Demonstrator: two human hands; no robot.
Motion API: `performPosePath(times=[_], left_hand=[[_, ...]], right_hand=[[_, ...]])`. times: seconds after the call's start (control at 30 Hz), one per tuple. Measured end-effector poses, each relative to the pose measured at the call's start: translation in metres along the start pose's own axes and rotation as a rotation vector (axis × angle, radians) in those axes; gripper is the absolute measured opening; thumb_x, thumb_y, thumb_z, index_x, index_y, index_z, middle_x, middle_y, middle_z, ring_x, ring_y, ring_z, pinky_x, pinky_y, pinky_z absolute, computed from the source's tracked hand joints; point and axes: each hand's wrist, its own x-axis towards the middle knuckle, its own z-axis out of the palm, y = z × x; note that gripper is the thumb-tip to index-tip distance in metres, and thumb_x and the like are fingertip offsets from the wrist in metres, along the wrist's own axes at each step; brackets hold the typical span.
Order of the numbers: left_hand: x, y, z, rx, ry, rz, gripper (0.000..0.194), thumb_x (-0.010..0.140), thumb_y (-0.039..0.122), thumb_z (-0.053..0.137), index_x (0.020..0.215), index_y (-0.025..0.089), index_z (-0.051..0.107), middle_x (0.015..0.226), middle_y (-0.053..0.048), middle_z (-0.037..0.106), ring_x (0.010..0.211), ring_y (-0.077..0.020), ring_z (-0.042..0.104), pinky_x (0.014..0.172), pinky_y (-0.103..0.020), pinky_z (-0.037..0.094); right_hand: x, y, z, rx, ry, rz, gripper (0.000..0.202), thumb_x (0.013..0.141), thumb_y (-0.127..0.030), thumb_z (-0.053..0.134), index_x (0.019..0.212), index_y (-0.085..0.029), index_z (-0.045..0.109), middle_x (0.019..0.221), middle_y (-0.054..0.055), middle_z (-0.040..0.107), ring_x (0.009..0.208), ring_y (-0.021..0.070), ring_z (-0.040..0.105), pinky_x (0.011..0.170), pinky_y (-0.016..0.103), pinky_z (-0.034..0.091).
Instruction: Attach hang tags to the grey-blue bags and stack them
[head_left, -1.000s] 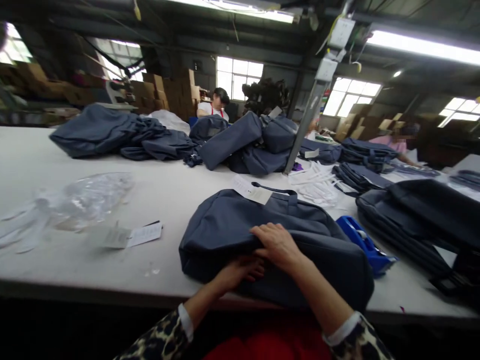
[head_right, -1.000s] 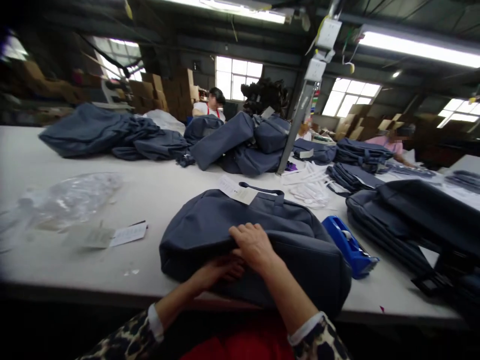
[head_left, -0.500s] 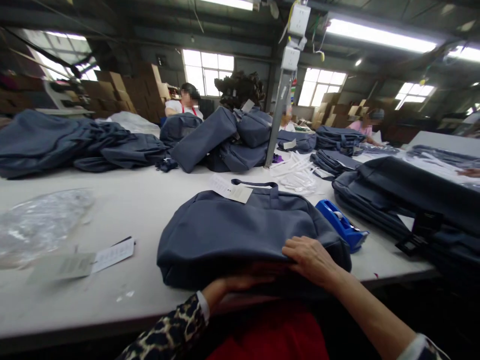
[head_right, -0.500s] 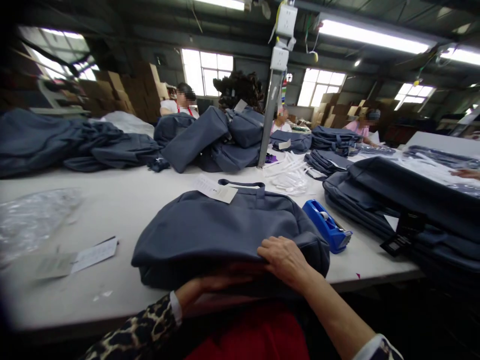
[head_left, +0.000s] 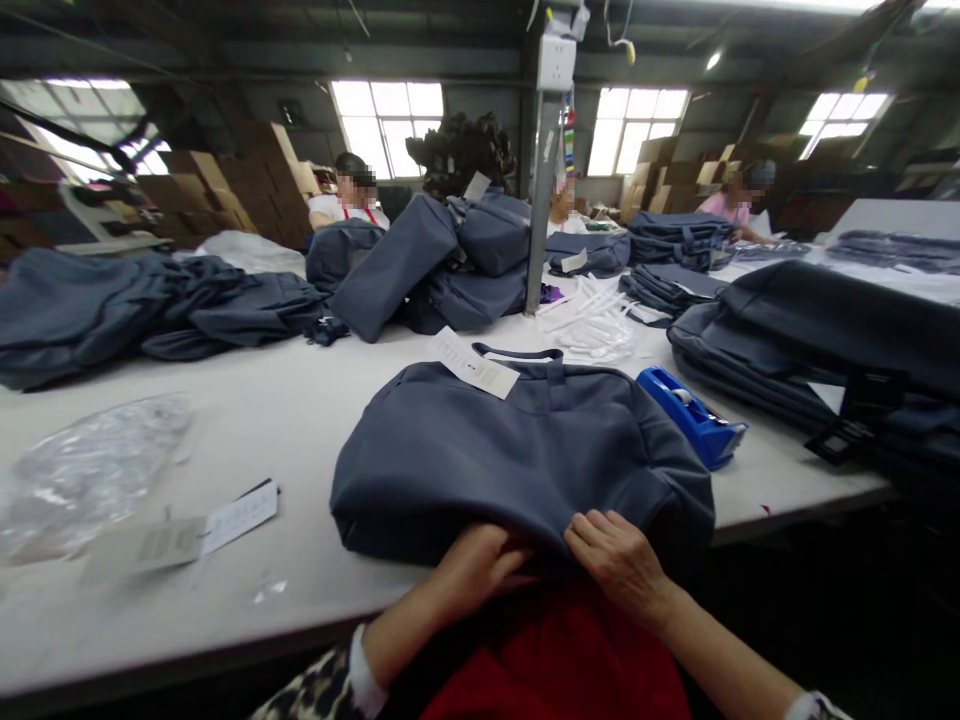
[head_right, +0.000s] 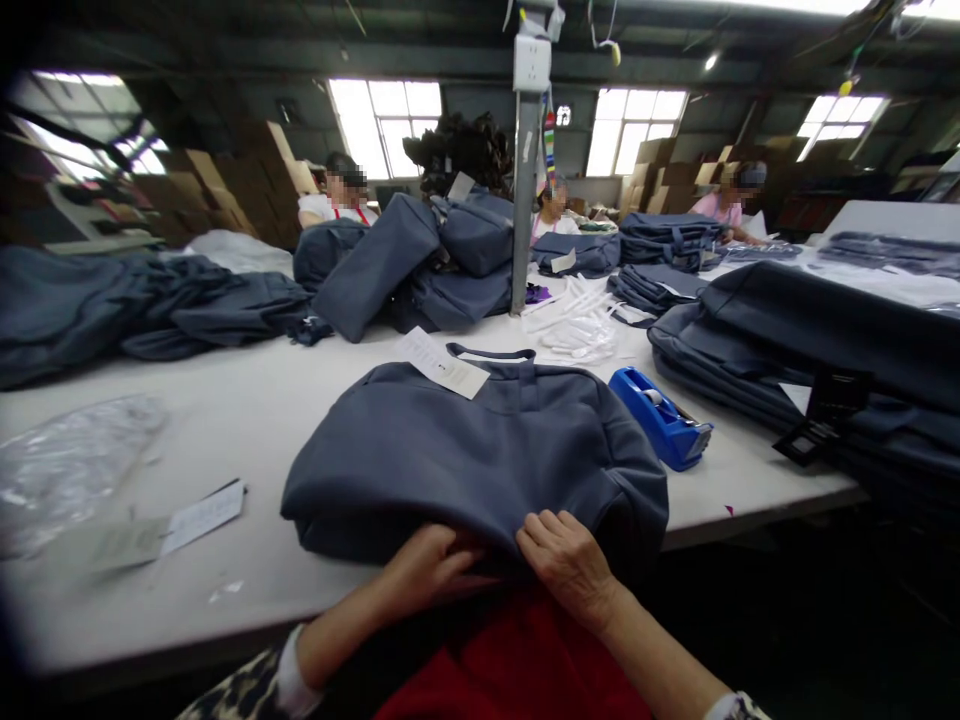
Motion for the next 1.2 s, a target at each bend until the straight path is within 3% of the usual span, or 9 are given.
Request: performPosePath(times=[0.13,0.27,0.4,0.5,0.6,0.7,0.87,1.0,1.2], left_hand=[[-0.012,0.020,-0.041,0.525,0.128,0.224,0.032,0.093,0.022,0.056,0.124,0.021,0.060,0.123,-0.010,0.066,0.113,-0.0239,0.061,0.098,-0.038,0.048],[-0.010,-0.007,-0.072,0.901,0.135,0.079,0.039,0.087,0.006,0.049,0.123,0.017,0.062,0.122,-0.011,0.067,0.108,-0.0273,0.064,0.090,-0.042,0.052],[-0.036,-0.047,-0.067,0.923,0.204,0.111,0.051,0.085,-0.001,0.036,0.125,0.017,0.062,0.123,-0.007,0.069,0.107,-0.0193,0.067,0.092,-0.033,0.054],[-0.065,-0.062,-0.057,0.933,0.296,0.141,0.057,0.087,0.003,0.032,0.138,0.018,0.051,0.133,-0.005,0.062,0.114,-0.0171,0.064,0.102,-0.032,0.049],[-0.081,-0.066,-0.052,0.948,0.310,0.155,0.060,0.089,0.005,0.030,0.146,0.019,0.042,0.139,-0.004,0.058,0.120,-0.0155,0.060,0.112,-0.032,0.040],[-0.085,-0.068,-0.047,0.952,0.308,0.175,0.062,0.089,0.004,0.028,0.149,0.019,0.036,0.143,-0.004,0.054,0.126,-0.0147,0.055,0.117,-0.033,0.032],[-0.092,-0.074,-0.032,0.934,0.301,0.203,0.055,0.096,0.022,0.035,0.150,0.015,0.033,0.143,-0.008,0.053,0.129,-0.0198,0.053,0.119,-0.036,0.029],[-0.101,-0.078,-0.019,0.915,0.250,0.124,0.070,0.093,0.048,0.049,0.154,0.022,0.024,0.143,-0.009,0.053,0.124,-0.0256,0.057,0.116,-0.043,0.035],[-0.094,-0.074,-0.022,0.944,0.187,0.185,0.078,0.091,0.049,0.052,0.154,0.018,0.021,0.144,-0.012,0.051,0.128,-0.0258,0.054,0.118,-0.041,0.028]], right_hand=[[-0.004,-0.001,0.008,-0.009,0.018,-0.015,0.023,0.095,-0.008,0.044,0.079,-0.019,0.056,0.075,0.002,0.055,0.068,0.0183,0.041,0.064,0.033,0.026],[0.000,-0.001,-0.001,-0.050,-0.005,-0.004,0.021,0.093,-0.007,0.047,0.080,-0.019,0.057,0.074,0.001,0.056,0.066,0.0168,0.043,0.063,0.032,0.028],[0.002,0.023,-0.042,-0.050,-0.033,-0.003,0.014,0.092,-0.021,0.058,0.106,-0.020,0.061,0.099,0.004,0.066,0.088,0.0191,0.055,0.081,0.035,0.037],[-0.011,0.058,-0.077,-0.019,-0.081,0.129,0.058,0.080,-0.043,0.074,0.128,-0.021,0.052,0.130,0.010,0.059,0.118,0.0284,0.051,0.101,0.045,0.033],[-0.030,0.086,-0.091,0.089,-0.222,0.250,0.062,0.074,-0.043,0.079,0.126,-0.023,0.053,0.114,0.006,0.065,0.101,0.0227,0.060,0.089,0.037,0.044],[-0.050,0.087,-0.083,0.075,-0.221,0.260,0.047,0.076,-0.035,0.078,0.116,-0.021,0.058,0.101,0.005,0.067,0.090,0.0211,0.061,0.076,0.033,0.047],[-0.093,0.045,-0.048,-0.046,0.092,0.203,0.012,0.089,-0.015,0.057,0.098,-0.019,0.064,0.111,0.012,0.066,0.102,0.0236,0.058,0.089,0.040,0.044],[-0.121,0.012,-0.014,-0.022,0.193,0.263,0.016,0.093,-0.015,0.052,0.089,-0.023,0.066,0.110,0.006,0.068,0.110,0.0203,0.055,0.100,0.043,0.039],[-0.122,0.012,0.005,-0.064,0.193,0.261,0.013,0.090,-0.015,0.058,0.086,-0.024,0.066,0.106,0.004,0.068,0.106,0.0191,0.053,0.096,0.039,0.040]])
